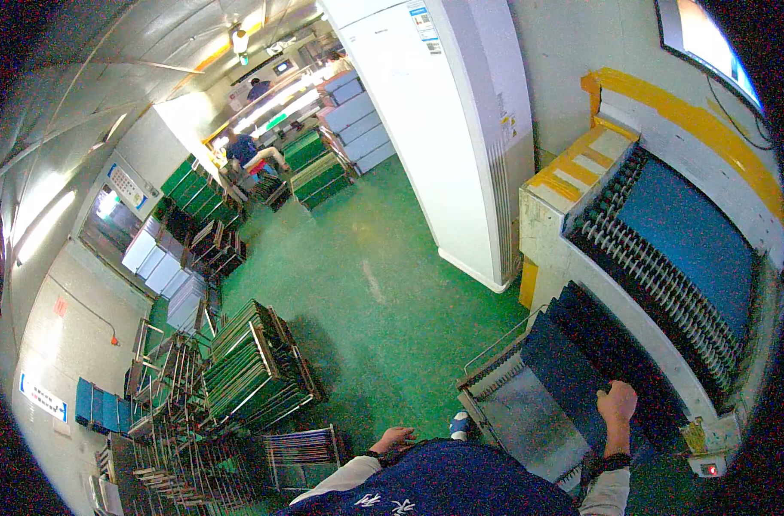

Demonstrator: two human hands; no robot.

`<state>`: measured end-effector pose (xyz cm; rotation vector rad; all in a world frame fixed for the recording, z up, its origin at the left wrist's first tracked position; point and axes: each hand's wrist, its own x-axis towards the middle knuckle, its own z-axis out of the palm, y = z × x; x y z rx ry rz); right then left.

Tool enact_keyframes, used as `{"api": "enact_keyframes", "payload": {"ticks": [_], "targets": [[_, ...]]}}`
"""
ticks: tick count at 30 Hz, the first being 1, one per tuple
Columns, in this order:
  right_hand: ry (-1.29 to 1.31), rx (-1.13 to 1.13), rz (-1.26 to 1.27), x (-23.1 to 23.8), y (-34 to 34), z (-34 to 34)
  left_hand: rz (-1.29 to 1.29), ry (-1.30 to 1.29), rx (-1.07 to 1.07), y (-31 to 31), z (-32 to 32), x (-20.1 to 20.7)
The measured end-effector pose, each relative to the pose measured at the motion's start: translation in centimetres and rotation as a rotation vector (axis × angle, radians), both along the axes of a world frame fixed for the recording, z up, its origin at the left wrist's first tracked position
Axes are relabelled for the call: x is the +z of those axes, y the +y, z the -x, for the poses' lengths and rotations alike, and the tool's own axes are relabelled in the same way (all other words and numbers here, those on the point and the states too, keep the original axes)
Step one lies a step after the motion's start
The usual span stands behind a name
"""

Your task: Loading blue rectangular panels from a rack into a processing machine.

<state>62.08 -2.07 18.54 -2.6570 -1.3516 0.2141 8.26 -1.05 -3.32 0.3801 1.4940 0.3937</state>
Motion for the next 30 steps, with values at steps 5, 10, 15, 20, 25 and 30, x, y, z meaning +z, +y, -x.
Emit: {"api": "enact_keyframes", "payload": {"ticks": [5,10,15,20,25,30], "targets": [[0.001,0.005,0.008,-0.1,0.0,0.0,0.012,-0.005,0.014,-0.1,-0.3,0.5],[0.004,-0.007,0.012,0.0,-0.1,0.0,0.009,0.000,-0.002,0.0,-0.7,1.8],[0.002,-0.005,0.005,-0.2,-0.2,0.0,0.028,-0.026,-0.011,0.2,-0.7,1.8],[-0.009,0.008,0.003,-0.5,-0.1,-0.1,0.016,0.012,-0.003,-0.1,-0.5,1.3],[-0.020,0.003,0.000,-0.5,-0.1,-0.2,-0.001,-0.003,-0.001,0.0,-0.6,1.9],[0.007,-0.011,0.012,-0.1,0.1,0.1,0.003,0.015,0.004,-0.1,-0.3,1.0]]}}
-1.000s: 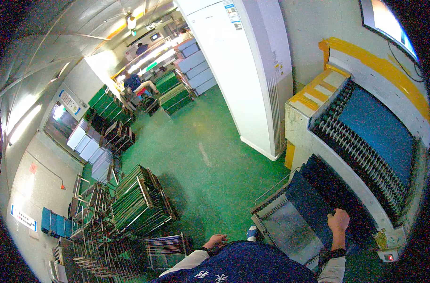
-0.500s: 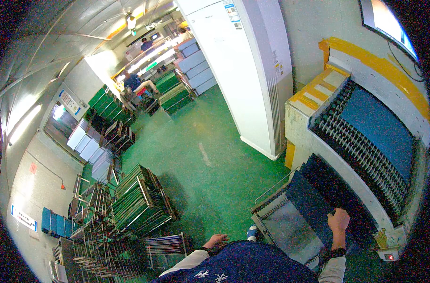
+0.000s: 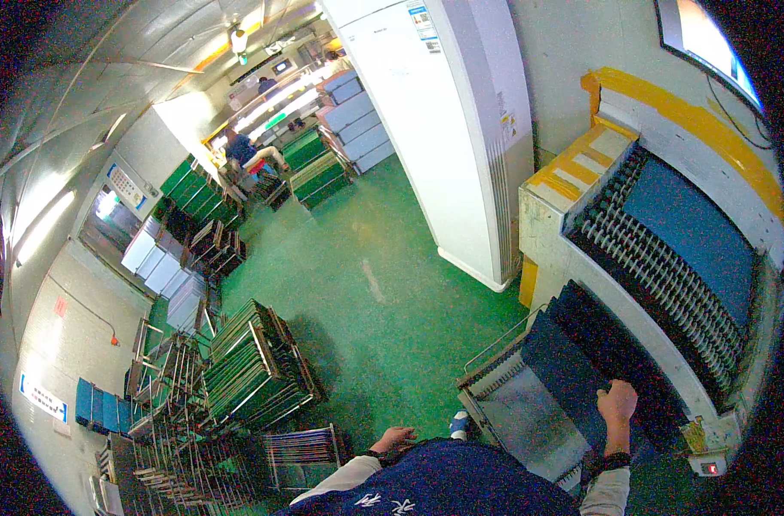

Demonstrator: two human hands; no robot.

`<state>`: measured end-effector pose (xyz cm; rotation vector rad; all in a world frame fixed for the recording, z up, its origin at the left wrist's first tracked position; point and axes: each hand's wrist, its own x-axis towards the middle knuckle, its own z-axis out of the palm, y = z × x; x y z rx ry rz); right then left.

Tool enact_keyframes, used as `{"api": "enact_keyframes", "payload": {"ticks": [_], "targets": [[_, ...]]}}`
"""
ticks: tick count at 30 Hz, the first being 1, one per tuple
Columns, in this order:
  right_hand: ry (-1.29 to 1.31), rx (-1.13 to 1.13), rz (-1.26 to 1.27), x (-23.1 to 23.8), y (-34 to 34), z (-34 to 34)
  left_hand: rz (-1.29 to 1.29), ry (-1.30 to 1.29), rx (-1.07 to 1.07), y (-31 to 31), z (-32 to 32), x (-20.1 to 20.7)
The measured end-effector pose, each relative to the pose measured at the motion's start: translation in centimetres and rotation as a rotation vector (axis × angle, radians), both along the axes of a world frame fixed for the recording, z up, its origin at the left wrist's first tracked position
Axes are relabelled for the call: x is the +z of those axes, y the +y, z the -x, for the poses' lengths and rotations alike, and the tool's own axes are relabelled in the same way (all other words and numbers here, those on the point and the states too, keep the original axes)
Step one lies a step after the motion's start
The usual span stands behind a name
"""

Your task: Loading blue rectangular panels from a rack into a processing machine.

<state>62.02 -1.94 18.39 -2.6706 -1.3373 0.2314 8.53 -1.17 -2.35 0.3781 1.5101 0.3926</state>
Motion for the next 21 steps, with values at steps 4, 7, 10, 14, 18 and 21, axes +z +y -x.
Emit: {"api": "enact_keyframes", "payload": {"ticks": [4,7,10,14,18,21], "targets": [[-0.016,0.004,0.002,-0.1,-0.1,-0.1,-0.002,0.004,-0.017,0.1,0.0,-0.3],[-0.028,0.012,0.009,-0.4,-0.1,-0.3,0.020,0.009,-0.002,0.2,0.1,-0.6],[-0.027,0.014,0.018,-0.5,-0.1,-0.3,0.015,-0.031,0.010,0.0,0.4,-1.1],[-0.011,0.009,0.013,-0.5,-0.1,-0.4,0.000,-0.019,-0.010,0.1,0.3,-0.9],[-0.003,0.002,0.016,-0.1,-0.1,-0.2,-0.011,-0.033,-0.003,0.2,-0.3,0.2],[-0.002,0.014,0.010,0.2,0.0,-0.1,-0.025,-0.010,0.000,0.0,-0.1,0.1]]}}
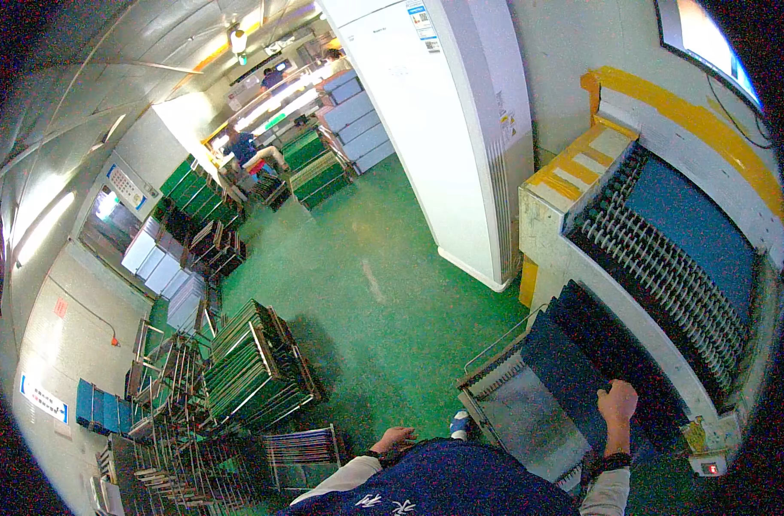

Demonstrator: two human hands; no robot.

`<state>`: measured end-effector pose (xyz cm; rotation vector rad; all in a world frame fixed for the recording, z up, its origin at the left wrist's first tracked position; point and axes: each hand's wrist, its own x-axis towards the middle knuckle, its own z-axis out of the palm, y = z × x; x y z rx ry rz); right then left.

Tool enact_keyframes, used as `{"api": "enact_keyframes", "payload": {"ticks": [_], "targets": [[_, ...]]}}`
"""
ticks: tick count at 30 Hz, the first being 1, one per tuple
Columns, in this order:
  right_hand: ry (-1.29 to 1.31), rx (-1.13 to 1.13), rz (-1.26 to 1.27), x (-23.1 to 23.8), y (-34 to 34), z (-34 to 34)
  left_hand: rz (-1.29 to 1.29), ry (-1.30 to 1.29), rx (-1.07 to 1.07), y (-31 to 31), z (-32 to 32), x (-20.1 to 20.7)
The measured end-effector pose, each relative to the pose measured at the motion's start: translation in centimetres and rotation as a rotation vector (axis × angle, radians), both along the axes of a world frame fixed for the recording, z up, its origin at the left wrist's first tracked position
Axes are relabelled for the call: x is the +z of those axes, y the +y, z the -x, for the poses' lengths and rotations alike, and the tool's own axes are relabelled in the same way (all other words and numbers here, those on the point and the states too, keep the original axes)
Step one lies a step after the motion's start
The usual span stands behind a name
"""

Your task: Loading blue rectangular panels from a rack into a processing machine.

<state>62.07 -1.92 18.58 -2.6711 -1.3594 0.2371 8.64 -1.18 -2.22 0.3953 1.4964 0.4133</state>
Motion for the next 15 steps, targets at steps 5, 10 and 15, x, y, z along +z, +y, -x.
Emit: {"api": "enact_keyframes", "payload": {"ticks": [5,10,15], "targets": [[-0.006,-0.006,-0.006,-0.3,-0.1,-0.1,0.018,-0.043,0.030,0.1,-0.3,0.6],[-0.016,-0.001,-0.002,-0.3,-0.1,-0.1,0.023,-0.035,0.018,0.0,0.0,0.2],[-0.004,-0.023,-0.015,-0.1,-0.1,0.0,0.032,-0.016,-0.004,0.2,-0.2,0.4]]}}
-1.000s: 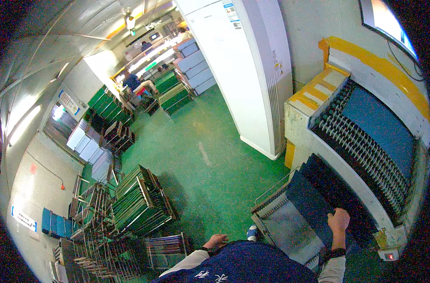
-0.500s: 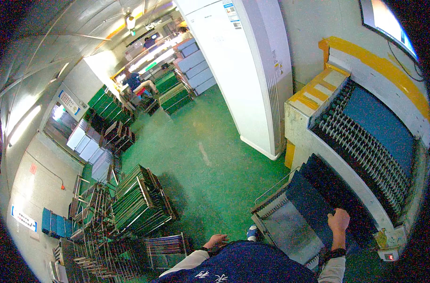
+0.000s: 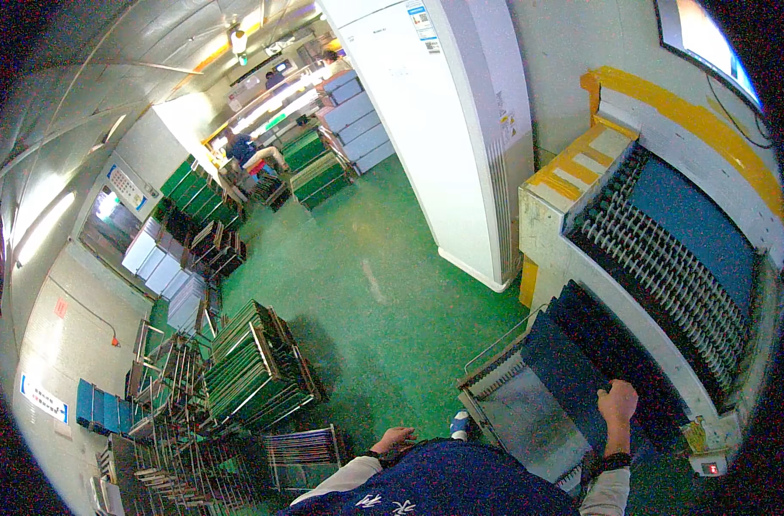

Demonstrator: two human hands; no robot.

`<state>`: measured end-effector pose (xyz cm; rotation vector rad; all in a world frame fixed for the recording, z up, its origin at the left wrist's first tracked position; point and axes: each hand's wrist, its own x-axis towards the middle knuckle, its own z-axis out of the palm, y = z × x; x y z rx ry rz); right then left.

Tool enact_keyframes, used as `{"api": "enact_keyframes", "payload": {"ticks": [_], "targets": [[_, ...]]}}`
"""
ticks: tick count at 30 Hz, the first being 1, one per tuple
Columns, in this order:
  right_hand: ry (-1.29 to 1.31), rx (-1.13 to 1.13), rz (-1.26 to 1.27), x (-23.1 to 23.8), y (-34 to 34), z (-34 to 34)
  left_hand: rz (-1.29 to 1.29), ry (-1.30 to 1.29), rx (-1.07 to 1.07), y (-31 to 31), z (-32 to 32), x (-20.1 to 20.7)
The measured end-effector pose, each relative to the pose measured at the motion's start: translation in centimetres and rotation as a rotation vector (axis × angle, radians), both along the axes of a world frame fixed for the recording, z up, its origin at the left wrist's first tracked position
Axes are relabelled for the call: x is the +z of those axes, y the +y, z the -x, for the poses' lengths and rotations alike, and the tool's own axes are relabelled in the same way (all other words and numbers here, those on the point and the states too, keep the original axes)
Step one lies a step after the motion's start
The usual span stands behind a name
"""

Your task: Loading blue rectangular panels from a rack into a processing machine.

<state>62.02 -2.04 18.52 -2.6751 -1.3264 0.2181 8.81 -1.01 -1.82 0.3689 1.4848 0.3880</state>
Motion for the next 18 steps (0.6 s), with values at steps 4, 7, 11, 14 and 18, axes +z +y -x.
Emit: {"api": "enact_keyframes", "payload": {"ticks": [4,7,11,14,18], "targets": [[-0.003,0.005,-0.005,-0.14,-0.03,-0.10,0.006,-0.011,0.017,-0.02,-0.22,0.73],[0.014,0.001,0.018,0.36,0.07,0.18,0.005,-0.013,0.031,-0.08,-0.28,0.82],[0.007,0.007,-0.007,0.33,-0.01,0.20,0.002,-0.001,0.029,-0.08,-0.24,0.60],[0.002,0.013,-0.001,0.34,0.04,0.22,-0.005,-0.017,0.039,-0.23,-0.12,0.38],[0.014,0.005,0.023,0.53,0.05,0.27,-0.012,-0.005,0.025,-0.23,-0.19,0.54]]}}
